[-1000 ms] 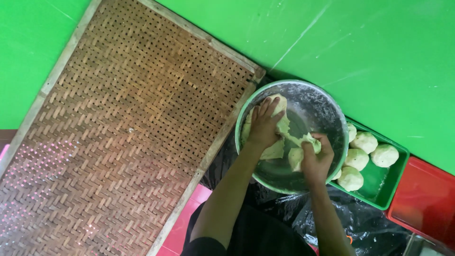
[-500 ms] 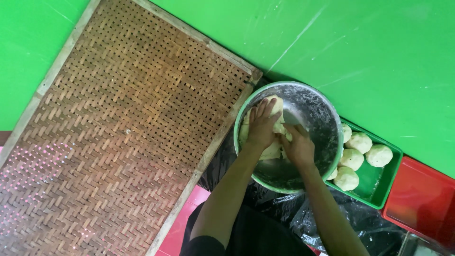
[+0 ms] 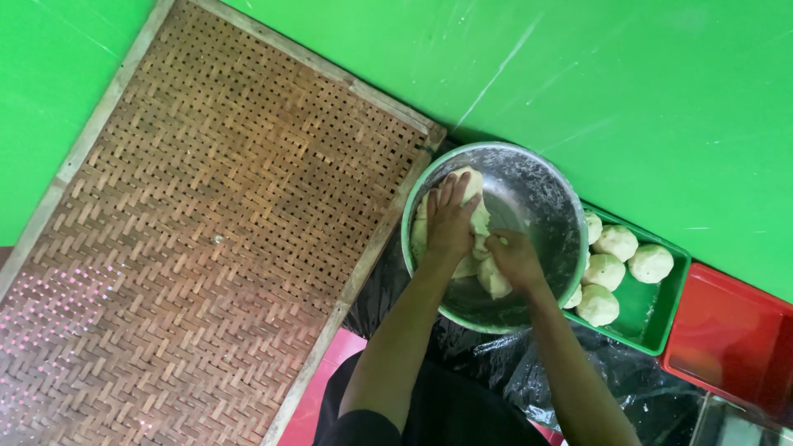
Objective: Kneading dough and shaping it into small balls in a bakery production area
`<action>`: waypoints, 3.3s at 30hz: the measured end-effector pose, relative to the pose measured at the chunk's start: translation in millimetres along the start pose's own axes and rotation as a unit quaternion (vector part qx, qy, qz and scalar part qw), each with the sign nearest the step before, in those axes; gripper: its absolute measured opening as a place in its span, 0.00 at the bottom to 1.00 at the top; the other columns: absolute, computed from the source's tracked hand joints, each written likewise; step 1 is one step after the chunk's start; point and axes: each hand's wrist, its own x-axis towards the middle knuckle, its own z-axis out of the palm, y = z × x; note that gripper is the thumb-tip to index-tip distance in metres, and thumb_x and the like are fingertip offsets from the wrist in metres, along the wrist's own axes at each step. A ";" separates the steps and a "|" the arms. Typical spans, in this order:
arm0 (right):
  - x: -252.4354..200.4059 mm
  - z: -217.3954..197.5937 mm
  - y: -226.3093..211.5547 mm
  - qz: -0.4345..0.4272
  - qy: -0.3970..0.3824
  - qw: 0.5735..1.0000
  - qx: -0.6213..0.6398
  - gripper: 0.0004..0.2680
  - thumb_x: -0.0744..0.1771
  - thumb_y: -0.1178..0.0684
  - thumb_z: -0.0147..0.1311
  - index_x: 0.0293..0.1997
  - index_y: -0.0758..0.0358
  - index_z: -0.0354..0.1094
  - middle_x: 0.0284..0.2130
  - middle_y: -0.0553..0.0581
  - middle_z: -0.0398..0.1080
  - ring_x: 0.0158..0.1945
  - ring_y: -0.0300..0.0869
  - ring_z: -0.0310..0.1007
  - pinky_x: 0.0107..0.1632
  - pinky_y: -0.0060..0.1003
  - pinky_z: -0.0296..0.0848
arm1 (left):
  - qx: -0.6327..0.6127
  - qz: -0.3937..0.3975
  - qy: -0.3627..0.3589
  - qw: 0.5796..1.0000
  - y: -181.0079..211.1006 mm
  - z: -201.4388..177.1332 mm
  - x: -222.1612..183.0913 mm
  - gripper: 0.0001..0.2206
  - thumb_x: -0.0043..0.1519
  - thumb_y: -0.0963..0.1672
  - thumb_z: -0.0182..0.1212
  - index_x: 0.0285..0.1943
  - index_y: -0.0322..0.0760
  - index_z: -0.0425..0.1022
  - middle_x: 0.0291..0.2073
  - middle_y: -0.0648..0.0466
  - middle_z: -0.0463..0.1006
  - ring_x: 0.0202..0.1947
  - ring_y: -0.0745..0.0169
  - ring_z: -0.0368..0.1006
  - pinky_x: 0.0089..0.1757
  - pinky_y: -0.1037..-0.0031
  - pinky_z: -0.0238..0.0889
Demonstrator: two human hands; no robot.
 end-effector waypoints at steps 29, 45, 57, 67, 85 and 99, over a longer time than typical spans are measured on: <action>-146.9 -91.5 -96.6 -0.073 0.208 0.866 0.449 0.06 0.68 0.56 0.49 0.46 0.60 0.71 0.35 0.58 0.75 0.39 0.40 0.75 0.44 0.38 0.77 | -0.078 0.025 0.048 0.995 17.8 -26.2 -20.0 0.22 0.61 0.52 0.60 0.66 0.56 0.72 0.78 0.46 0.48 0.78 0.40 0.37 0.66 0.35 0.33; -152.7 -46.0 -94.7 -0.258 0.138 0.807 0.513 0.18 0.73 0.50 0.31 0.70 0.67 0.53 0.69 0.70 0.56 0.74 0.55 0.51 0.76 0.55 0.47 | -0.642 0.204 0.182 0.716 99.6 -128.1 -114.5 0.20 0.63 0.50 0.59 0.64 0.43 0.77 0.54 0.46 0.76 0.56 0.51 0.72 0.58 0.55 0.62; -190.3 -83.7 -139.4 -0.307 0.158 0.934 0.089 0.29 0.70 0.30 0.08 0.80 0.48 0.41 0.75 0.65 0.37 0.78 0.65 0.31 0.74 0.64 0.32 | -0.709 -0.021 0.157 0.687 120.5 -105.5 -136.8 0.12 0.56 0.43 0.70 0.48 0.40 0.81 0.36 0.52 0.77 0.42 0.66 0.70 0.48 0.67 0.66; -169.6 -61.1 -126.6 -0.312 0.079 0.865 0.386 0.38 0.67 0.21 0.12 0.78 0.62 0.38 0.71 0.80 0.46 0.74 0.74 0.42 0.70 0.73 0.43 | -0.793 -0.129 0.168 0.571 110.3 -91.8 -120.5 0.05 0.54 0.40 0.58 0.24 0.39 0.71 0.15 0.57 0.66 0.19 0.72 0.63 0.26 0.76 0.59; -179.0 -63.4 -129.9 -0.477 0.381 0.772 0.178 0.18 0.68 0.38 0.52 0.44 0.67 0.75 0.37 0.61 0.73 0.41 0.53 0.71 0.50 0.47 0.69 | -0.793 -0.114 0.084 0.593 147.0 -161.3 -167.0 0.11 0.60 0.42 0.41 0.48 0.41 0.66 0.30 0.59 0.62 0.31 0.69 0.60 0.37 0.79 0.57; -145.0 -58.6 -109.0 -0.216 0.252 0.808 0.486 0.19 0.73 0.51 0.51 0.18 0.61 0.71 0.18 0.54 0.72 0.24 0.35 0.66 0.37 0.33 0.69 | -0.623 0.191 0.272 0.708 137.8 -139.1 -156.9 0.19 0.72 0.47 0.44 0.56 0.33 0.80 0.53 0.44 0.78 0.58 0.52 0.73 0.55 0.66 0.64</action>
